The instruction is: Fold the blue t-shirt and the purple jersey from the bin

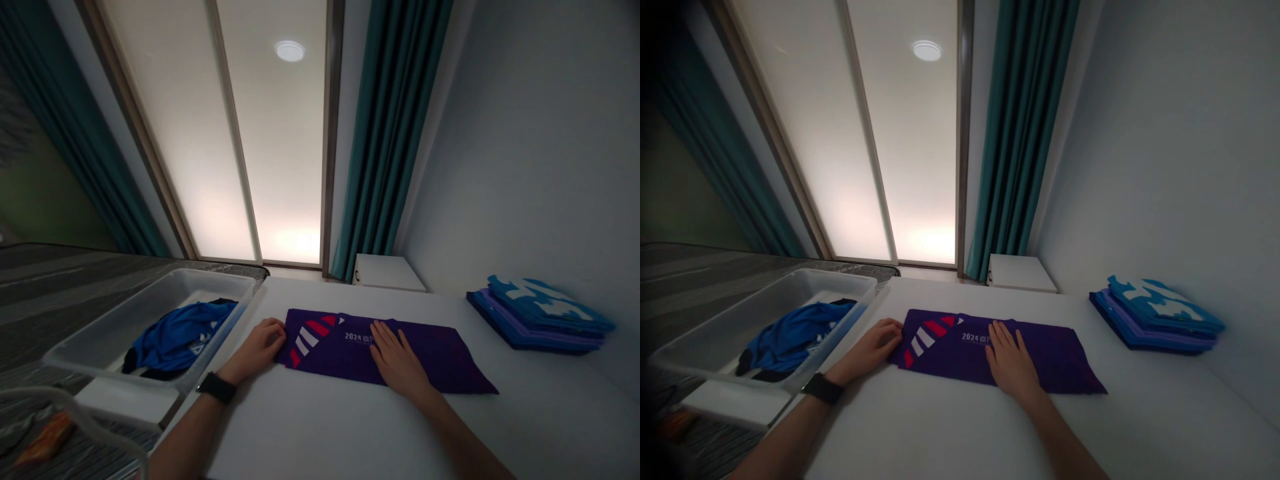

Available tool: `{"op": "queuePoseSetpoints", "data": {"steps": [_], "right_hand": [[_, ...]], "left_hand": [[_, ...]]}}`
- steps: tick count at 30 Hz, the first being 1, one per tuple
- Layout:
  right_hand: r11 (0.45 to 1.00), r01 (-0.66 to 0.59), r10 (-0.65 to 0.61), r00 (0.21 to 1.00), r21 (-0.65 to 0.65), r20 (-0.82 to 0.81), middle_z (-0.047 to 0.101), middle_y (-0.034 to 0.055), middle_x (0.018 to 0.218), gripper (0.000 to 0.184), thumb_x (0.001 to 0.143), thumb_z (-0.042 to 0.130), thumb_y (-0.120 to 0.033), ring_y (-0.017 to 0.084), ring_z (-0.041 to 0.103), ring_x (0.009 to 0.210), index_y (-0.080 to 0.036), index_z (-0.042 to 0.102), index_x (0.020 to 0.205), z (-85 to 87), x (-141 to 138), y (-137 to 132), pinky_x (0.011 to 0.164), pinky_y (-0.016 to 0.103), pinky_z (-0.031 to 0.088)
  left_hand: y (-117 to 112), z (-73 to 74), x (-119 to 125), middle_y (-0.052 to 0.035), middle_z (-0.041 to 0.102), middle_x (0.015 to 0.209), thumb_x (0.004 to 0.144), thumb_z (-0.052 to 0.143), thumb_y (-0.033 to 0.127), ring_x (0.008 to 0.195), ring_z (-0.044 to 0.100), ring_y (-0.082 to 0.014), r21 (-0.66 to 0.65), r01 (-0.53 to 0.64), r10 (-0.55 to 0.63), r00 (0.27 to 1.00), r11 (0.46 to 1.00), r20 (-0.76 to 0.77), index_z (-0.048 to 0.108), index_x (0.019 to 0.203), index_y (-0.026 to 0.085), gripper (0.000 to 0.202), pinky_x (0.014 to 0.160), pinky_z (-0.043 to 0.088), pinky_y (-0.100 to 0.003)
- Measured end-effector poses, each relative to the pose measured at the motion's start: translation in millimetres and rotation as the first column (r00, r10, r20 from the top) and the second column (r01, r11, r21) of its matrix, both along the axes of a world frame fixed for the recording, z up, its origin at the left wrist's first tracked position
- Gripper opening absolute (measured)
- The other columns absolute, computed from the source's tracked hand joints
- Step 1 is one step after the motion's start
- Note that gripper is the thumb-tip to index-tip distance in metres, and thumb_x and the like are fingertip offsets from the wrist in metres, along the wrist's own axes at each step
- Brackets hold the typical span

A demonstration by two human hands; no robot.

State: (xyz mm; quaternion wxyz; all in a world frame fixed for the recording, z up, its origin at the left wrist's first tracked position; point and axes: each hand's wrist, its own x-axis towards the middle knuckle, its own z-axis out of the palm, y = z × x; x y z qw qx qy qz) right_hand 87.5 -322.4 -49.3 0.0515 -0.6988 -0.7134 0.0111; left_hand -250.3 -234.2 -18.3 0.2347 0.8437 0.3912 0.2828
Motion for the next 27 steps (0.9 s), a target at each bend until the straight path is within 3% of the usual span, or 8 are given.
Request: {"op": "queuePoseSetpoints", "data": {"steps": [7,13,19,27], "right_hand": [[0.99,-0.04,0.051,0.996,0.135,-0.079,0.041,0.0124,0.15,0.052,0.097,0.033,-0.035,0.025,0.029,0.142,-0.013,0.045,0.142,-4.8,0.3,4.8,0.117,0.05,0.02],[0.907,-0.311,0.371,0.91,0.284,-0.187,0.062,0.0095,0.116,0.034,0.093,0.039,-0.015,0.021,0.054,0.112,-0.021,0.06,0.12,26.6,-48.9,38.8,0.102,0.041,0.039],[0.935,-0.309,0.328,0.94,0.173,-0.095,0.062,0.0088,0.105,0.022,0.094,0.045,-0.018,0.021,0.053,0.103,-0.018,0.064,0.105,38.8,-103.6,86.4,0.092,0.034,0.039],[0.937,-0.319,0.326,0.945,0.139,-0.032,0.061,0.0092,0.105,0.02,0.095,0.043,-0.022,0.022,0.051,0.102,-0.018,0.062,0.101,31.4,-107.8,92.0,0.088,0.033,0.036]], "left_hand": [[-10.9,9.6,5.3,-0.0041,0.059,0.086,0.09,0.048,0.027,0.086,0.056,-0.0196,0.009,-0.008,0.008,1.0,1.0,-0.005,0.059,0.076,0.019,0.019,0.08,0.045,-0.032],[-7.8,5.1,7.6,-0.0032,0.06,0.078,0.088,0.053,0.029,0.078,0.055,-0.0182,-0.052,0.064,-0.068,0.995,0.997,-0.079,0.059,0.067,0.019,0.024,0.074,0.042,-0.029],[-6.4,1.9,6.3,-0.0018,0.06,0.078,0.088,0.054,0.031,0.077,0.057,-0.0164,-0.118,0.052,-0.058,0.997,0.992,-0.042,0.06,0.064,0.018,0.027,0.072,0.042,-0.027],[-6.9,4.1,7.0,-0.0014,0.06,0.076,0.089,0.053,0.039,0.068,0.055,-0.014,-0.159,0.051,-0.062,0.996,0.986,-0.066,0.06,0.061,0.018,0.035,0.065,0.042,-0.026]]}}
